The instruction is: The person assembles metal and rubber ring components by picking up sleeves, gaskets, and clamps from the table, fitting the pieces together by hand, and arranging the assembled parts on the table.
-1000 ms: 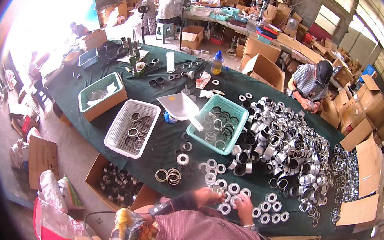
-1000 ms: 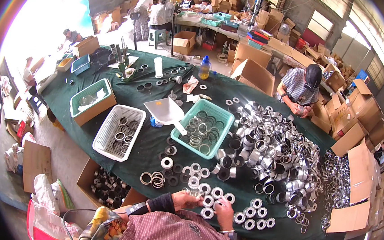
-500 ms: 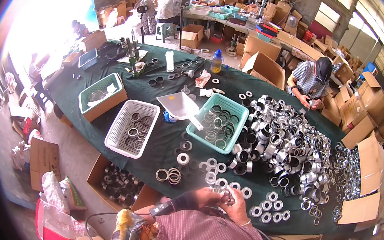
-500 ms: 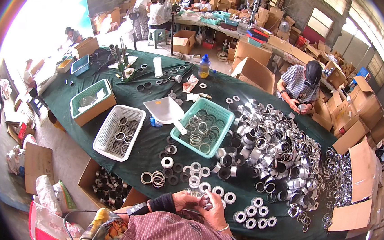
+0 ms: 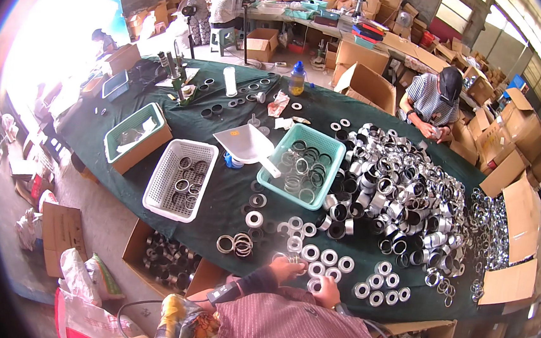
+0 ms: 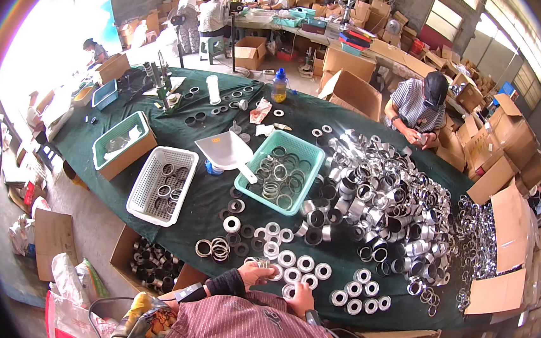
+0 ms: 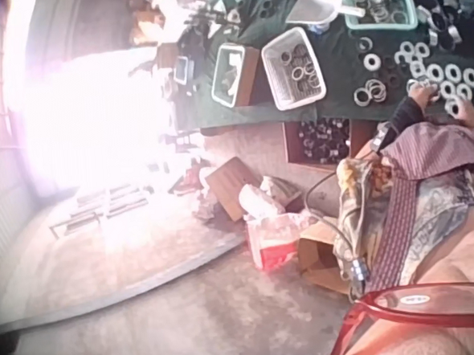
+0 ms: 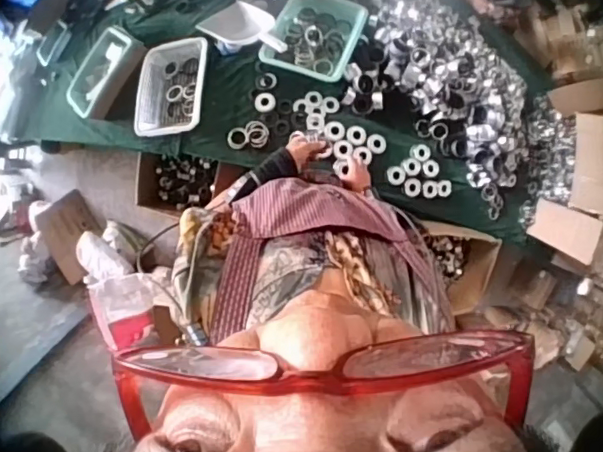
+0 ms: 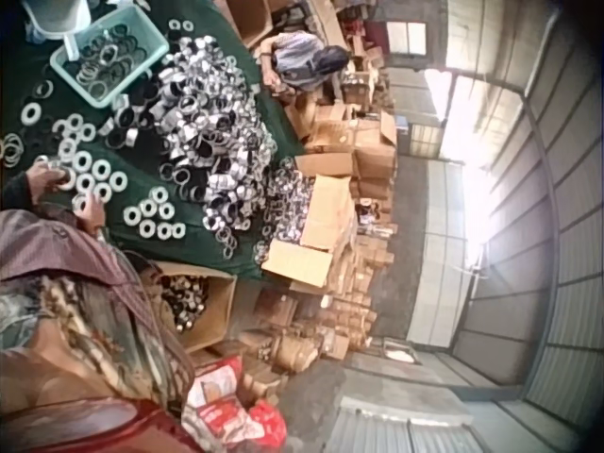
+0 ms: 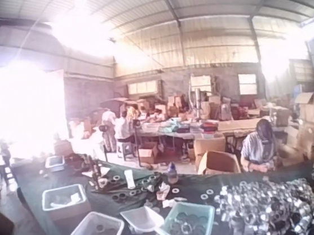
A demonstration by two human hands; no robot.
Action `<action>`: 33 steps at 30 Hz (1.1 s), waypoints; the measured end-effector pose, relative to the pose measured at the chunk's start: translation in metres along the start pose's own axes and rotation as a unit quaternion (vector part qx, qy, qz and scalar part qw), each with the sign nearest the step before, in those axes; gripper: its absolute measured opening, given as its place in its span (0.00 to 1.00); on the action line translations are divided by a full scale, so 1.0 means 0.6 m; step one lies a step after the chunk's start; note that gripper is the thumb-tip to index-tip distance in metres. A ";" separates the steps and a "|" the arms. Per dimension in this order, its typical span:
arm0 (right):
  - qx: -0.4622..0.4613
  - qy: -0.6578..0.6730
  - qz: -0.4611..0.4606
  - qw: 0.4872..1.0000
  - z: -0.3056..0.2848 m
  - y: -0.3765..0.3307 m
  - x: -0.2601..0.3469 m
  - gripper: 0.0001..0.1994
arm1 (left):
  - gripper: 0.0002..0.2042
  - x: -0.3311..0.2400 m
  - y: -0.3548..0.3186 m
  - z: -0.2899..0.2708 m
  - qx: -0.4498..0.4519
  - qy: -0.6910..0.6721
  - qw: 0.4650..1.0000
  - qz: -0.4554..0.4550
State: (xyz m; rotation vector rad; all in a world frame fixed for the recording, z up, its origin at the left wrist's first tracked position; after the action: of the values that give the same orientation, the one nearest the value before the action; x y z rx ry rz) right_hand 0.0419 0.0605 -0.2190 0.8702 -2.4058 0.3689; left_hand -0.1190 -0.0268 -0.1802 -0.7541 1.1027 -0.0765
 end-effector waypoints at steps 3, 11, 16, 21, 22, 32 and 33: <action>-0.011 -0.086 -0.036 0.996 0.033 -0.002 -0.009 0.32 | 0.14 0.008 -0.003 -0.006 0.006 0.013 1.000 -0.007; -0.102 -0.102 0.000 0.990 0.027 -0.025 -0.019 0.33 | 0.11 -0.005 -0.022 -0.028 -0.018 -0.017 0.997 -0.069; -0.063 -0.032 0.045 0.997 0.046 -0.030 -0.039 0.32 | 0.14 -0.017 -0.026 -0.026 -0.020 -0.054 0.998 -0.031; -0.013 -0.014 0.053 0.998 0.052 -0.021 -0.045 0.29 | 0.14 -0.019 -0.025 -0.011 -0.002 -0.068 0.997 -0.044; -0.027 -0.012 0.054 0.998 0.042 -0.026 -0.045 0.29 | 0.15 -0.009 -0.015 -0.015 0.004 -0.042 0.998 -0.042; -0.062 -0.094 0.197 0.974 0.012 -0.089 -0.188 0.41 | 0.10 -0.023 -0.016 -0.017 -0.003 -0.055 0.996 -0.067; -0.067 -0.085 0.177 0.978 0.018 -0.087 -0.187 0.41 | 0.09 -0.024 -0.016 -0.017 -0.004 -0.051 0.997 -0.063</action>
State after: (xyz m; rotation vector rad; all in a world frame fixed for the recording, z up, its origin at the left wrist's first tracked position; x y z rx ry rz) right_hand 0.1436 0.0730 -0.2891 0.4259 -2.7120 0.2694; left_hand -0.1311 -0.0334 -0.1659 -0.8262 0.9582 -0.1396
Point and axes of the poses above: each hand's wrist, its own y-axis towards the middle knuckle, its own z-axis out of the palm, x = y × z, the point moved 9 cm from there along y, towards the middle knuckle, and after that the axes turned 11 degrees about -x, right-handed, at the moved point
